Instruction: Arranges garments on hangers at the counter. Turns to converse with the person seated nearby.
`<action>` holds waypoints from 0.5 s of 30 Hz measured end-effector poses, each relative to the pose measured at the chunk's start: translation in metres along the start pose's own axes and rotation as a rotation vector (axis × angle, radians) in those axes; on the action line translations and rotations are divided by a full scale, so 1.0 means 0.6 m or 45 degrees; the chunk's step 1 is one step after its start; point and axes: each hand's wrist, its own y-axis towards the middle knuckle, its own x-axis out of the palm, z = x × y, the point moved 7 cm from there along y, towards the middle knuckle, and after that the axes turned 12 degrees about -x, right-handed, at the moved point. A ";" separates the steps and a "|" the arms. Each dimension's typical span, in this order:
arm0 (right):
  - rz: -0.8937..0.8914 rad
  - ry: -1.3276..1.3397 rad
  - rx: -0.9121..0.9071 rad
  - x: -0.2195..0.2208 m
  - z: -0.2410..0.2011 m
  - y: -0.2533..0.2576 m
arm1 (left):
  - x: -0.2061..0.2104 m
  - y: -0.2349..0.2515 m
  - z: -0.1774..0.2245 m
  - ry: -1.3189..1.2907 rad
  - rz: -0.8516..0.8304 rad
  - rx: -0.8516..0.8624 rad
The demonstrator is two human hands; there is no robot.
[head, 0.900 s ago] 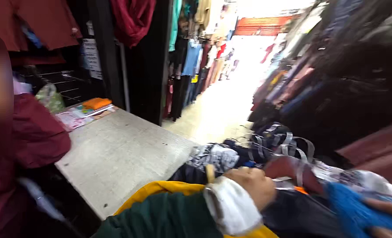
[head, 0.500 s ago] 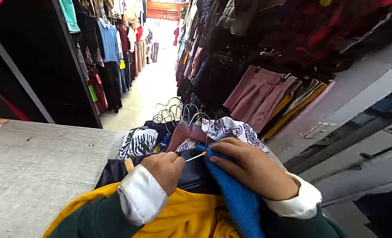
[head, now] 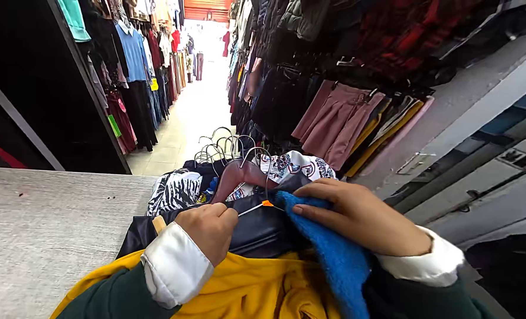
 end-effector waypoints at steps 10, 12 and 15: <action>-0.057 0.063 -0.223 0.031 -0.072 0.011 | -0.023 0.002 0.029 -0.450 -0.043 -0.099; -0.016 0.038 -0.260 0.027 -0.090 0.010 | -0.029 0.007 0.030 -0.642 -0.079 -0.153; 0.000 0.001 -0.285 0.024 -0.098 0.011 | -0.020 0.008 0.015 -0.753 -0.204 -0.257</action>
